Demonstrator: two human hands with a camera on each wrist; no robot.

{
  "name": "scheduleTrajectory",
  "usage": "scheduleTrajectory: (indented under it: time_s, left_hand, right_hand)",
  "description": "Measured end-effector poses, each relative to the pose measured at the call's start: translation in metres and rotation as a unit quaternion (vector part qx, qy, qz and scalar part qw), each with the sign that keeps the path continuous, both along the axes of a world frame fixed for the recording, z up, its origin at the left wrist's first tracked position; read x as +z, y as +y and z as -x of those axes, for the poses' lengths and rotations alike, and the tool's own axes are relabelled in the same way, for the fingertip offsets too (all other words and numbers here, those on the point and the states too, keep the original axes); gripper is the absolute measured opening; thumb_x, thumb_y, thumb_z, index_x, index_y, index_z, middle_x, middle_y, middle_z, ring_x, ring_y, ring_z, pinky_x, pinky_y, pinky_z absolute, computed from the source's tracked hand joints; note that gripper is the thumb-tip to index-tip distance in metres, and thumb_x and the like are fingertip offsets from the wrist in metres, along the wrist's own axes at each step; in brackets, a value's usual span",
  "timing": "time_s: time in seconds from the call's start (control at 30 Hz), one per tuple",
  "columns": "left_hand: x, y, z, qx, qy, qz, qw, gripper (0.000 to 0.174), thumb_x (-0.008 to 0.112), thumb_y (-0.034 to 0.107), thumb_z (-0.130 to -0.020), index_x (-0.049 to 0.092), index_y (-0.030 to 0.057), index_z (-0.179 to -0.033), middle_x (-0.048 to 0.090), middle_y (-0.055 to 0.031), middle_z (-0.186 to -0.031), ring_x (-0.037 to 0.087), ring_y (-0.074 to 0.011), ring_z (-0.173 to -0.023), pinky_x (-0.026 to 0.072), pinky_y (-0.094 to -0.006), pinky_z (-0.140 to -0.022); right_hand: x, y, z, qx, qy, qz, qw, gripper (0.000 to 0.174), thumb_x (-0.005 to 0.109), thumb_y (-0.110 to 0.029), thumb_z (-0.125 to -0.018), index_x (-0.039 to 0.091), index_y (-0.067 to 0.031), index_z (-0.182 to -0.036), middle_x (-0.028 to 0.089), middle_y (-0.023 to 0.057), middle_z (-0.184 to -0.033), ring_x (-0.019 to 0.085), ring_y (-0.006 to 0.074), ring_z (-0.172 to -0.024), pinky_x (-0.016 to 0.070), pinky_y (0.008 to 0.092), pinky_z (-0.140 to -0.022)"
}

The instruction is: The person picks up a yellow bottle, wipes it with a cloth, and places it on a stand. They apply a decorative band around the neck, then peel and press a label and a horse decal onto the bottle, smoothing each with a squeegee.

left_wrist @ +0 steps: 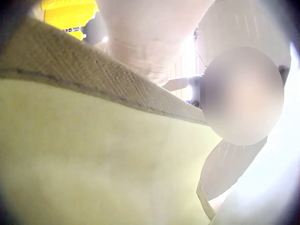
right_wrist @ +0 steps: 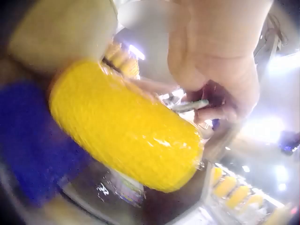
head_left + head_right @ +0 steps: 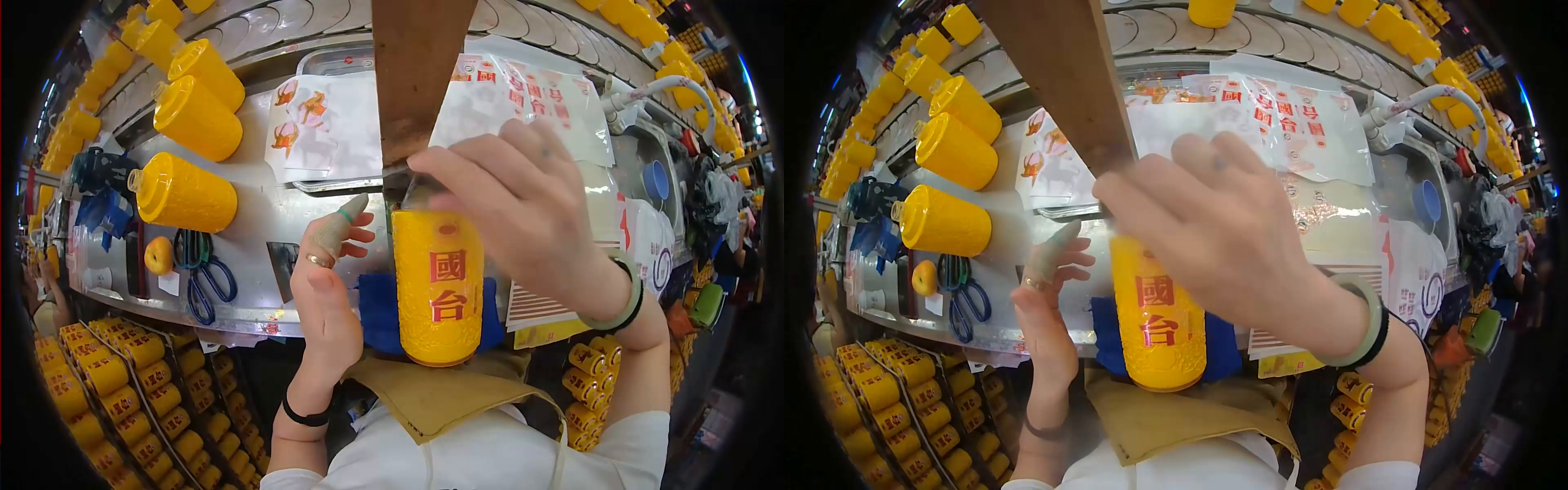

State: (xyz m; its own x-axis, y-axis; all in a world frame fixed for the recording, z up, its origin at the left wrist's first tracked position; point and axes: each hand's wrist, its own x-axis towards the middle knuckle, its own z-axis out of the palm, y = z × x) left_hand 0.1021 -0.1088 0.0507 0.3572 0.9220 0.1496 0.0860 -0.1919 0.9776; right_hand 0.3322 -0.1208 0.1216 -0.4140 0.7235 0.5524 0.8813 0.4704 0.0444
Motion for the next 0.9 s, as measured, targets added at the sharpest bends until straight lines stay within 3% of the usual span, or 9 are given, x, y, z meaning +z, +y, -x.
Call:
scheduleTrajectory:
  time_s: [0.13,0.2,0.33,0.47,0.6,0.67,0.73,0.8,0.9]
  left_hand:
    - [-0.005,-0.003,0.005,0.004,-0.026,0.022,0.999,0.085,0.022,0.067,-0.106,0.059,-0.0024,-0.137,0.064,-0.0146,-0.12,0.061,-0.0212,-0.104,0.0477,-0.0349,-0.089]
    - [-0.007,-0.003,0.003,0.01,-0.021,0.038,0.999,0.086,0.02,0.069,-0.105,0.06,-0.0004,-0.137,0.065,-0.0134,-0.12,0.061,-0.0212,-0.104,0.0473,-0.0353,-0.089]
    - [-0.009,-0.005,0.004,-0.009,-0.044,0.066,0.997,0.082,0.02,0.064,-0.107,0.059,-0.0002,-0.139,0.063,-0.0141,-0.124,0.06,-0.0205,-0.107,0.0468,-0.0345,-0.091]
    - [-0.01,-0.011,0.004,-0.023,-0.062,0.089,0.994,0.08,0.021,0.064,-0.107,0.056,0.0007,-0.142,0.062,-0.0134,-0.126,0.059,-0.0202,-0.108,0.0465,-0.0345,-0.091]
    - [-0.011,-0.012,0.003,-0.018,-0.043,0.104,0.994,0.085,0.021,0.069,-0.105,0.052,0.0012,-0.147,0.062,-0.0125,-0.13,0.06,-0.0207,-0.11,0.0457,-0.0342,-0.091]
    - [-0.012,-0.015,0.002,-0.031,-0.043,0.116,0.992,0.083,0.023,0.068,-0.106,0.05,0.0014,-0.148,0.06,-0.0129,-0.133,0.059,-0.0208,-0.112,0.0459,-0.0349,-0.092]
    - [-0.01,-0.016,-0.003,-0.031,-0.049,0.12,0.991,0.076,0.026,0.06,-0.108,0.044,-0.0012,-0.151,0.056,-0.0167,-0.136,0.056,-0.0204,-0.114,0.0456,-0.0347,-0.097]
    - [-0.006,-0.02,-0.006,-0.061,-0.085,0.137,0.985,0.065,0.035,0.047,-0.111,0.037,-0.0014,-0.154,0.052,-0.0186,-0.143,0.053,-0.023,-0.124,0.0432,-0.0371,-0.106]
    - [0.001,-0.022,-0.016,-0.092,-0.109,0.174,0.974,0.059,0.05,0.014,-0.108,0.027,-0.0018,-0.159,0.043,-0.0197,-0.153,0.044,-0.0264,-0.141,0.0345,-0.0398,-0.118]
  right_hand:
    - [-0.017,-0.048,0.025,0.116,-0.007,-0.022,0.993,0.034,0.073,-0.019,-0.075,0.075,-0.0164,-0.109,0.059,-0.0062,-0.095,0.049,0.0115,-0.076,0.0395,0.0276,-0.068]
    - [-0.007,-0.073,0.039,0.254,0.066,0.123,0.957,0.032,0.071,-0.022,-0.074,0.069,-0.0105,-0.104,0.057,-0.0007,-0.094,0.052,0.0133,-0.081,0.0454,0.0293,-0.067]
    - [-0.017,-0.04,0.027,0.034,0.123,0.089,0.988,0.033,0.08,-0.02,-0.075,0.074,-0.012,-0.107,0.066,0.0,-0.093,0.056,0.0193,-0.077,0.0432,0.0339,-0.066]
    - [-0.011,-0.019,-0.016,0.0,0.059,-0.008,0.998,0.028,0.079,-0.011,-0.078,0.074,-0.0142,-0.105,0.068,0.0007,-0.095,0.059,0.0198,-0.08,0.0439,0.0345,-0.072]
    - [-0.046,-0.073,0.003,0.253,0.108,-0.009,0.961,0.033,0.076,-0.021,-0.076,0.07,-0.0223,-0.109,0.064,-0.0089,-0.097,0.053,0.0156,-0.072,0.0443,0.0311,-0.065]
    - [-0.037,-0.084,0.008,0.276,0.136,0.05,0.95,0.034,0.076,-0.018,-0.08,0.071,-0.0214,-0.114,0.066,-0.0062,-0.1,0.057,0.0161,-0.075,0.0472,0.0311,-0.065]
    - [-0.039,-0.074,0.006,0.049,0.168,0.125,0.977,0.032,0.072,-0.008,-0.086,0.071,-0.0139,-0.118,0.067,0.0002,-0.101,0.061,0.021,-0.078,0.0513,0.0335,-0.07]
    - [-0.046,-0.051,-0.007,-0.107,0.337,0.082,0.932,0.032,0.07,-0.002,-0.088,0.068,-0.004,-0.119,0.067,0.01,-0.098,0.063,0.0295,-0.081,0.0523,0.0356,-0.075]
    - [-0.032,-0.048,-0.014,-0.161,0.325,0.06,0.93,0.031,0.065,-0.001,-0.094,0.062,0.0009,-0.124,0.066,0.0104,-0.101,0.064,0.0255,-0.089,0.0511,0.0338,-0.081]
